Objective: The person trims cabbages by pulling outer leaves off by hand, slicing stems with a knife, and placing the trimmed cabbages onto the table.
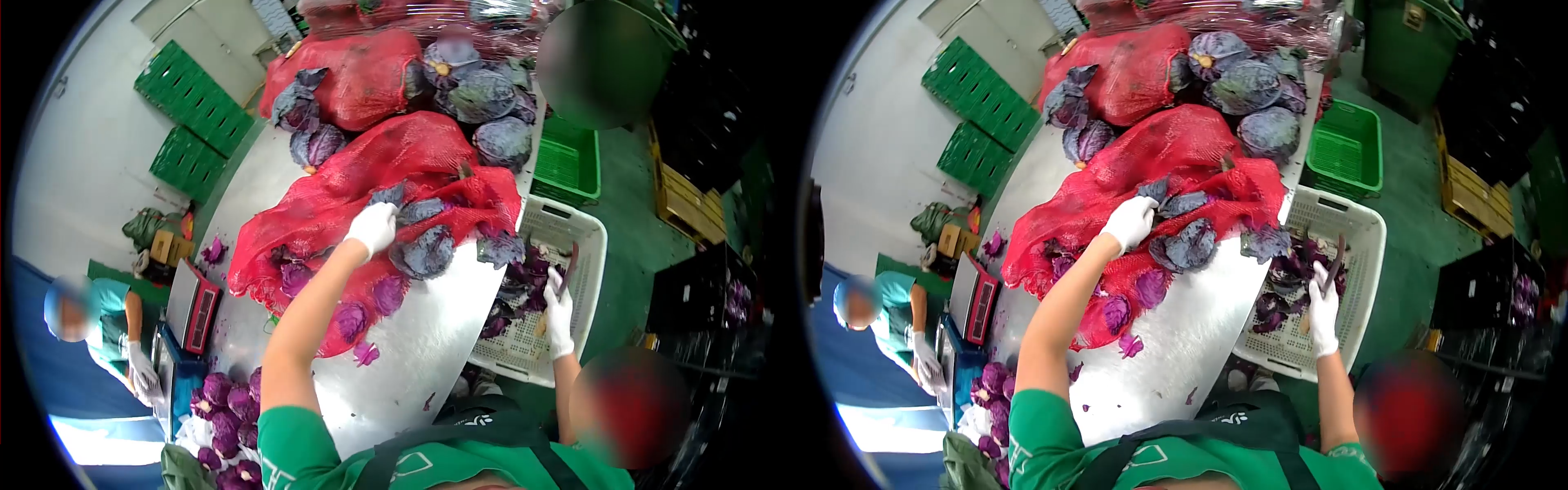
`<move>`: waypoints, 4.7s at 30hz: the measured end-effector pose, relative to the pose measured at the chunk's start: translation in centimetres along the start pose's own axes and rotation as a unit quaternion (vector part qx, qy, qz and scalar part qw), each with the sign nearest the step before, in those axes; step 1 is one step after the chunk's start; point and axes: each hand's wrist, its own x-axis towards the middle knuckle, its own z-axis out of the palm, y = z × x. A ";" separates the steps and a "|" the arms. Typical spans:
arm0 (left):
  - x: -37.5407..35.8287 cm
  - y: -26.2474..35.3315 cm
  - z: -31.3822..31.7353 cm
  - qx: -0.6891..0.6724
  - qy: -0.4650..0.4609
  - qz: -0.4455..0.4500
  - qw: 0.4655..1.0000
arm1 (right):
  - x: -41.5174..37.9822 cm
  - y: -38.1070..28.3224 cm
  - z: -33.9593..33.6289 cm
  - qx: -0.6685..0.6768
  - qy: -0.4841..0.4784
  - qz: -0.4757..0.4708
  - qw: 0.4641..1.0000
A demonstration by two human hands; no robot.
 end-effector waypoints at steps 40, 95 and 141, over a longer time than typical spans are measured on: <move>14.5 -14.8 -4.4 -0.004 -0.084 -0.196 0.977 | 28.1 -23.0 43.9 -0.366 -0.385 -0.361 0.767; -18.1 14.9 -1.8 -0.980 -0.017 -0.101 0.172 | -9.2 -19.1 11.6 0.003 -0.292 -0.006 0.956; -23.0 11.6 6.7 -0.219 0.081 -0.035 0.972 | -8.0 -4.5 13.6 0.113 -0.096 0.121 0.982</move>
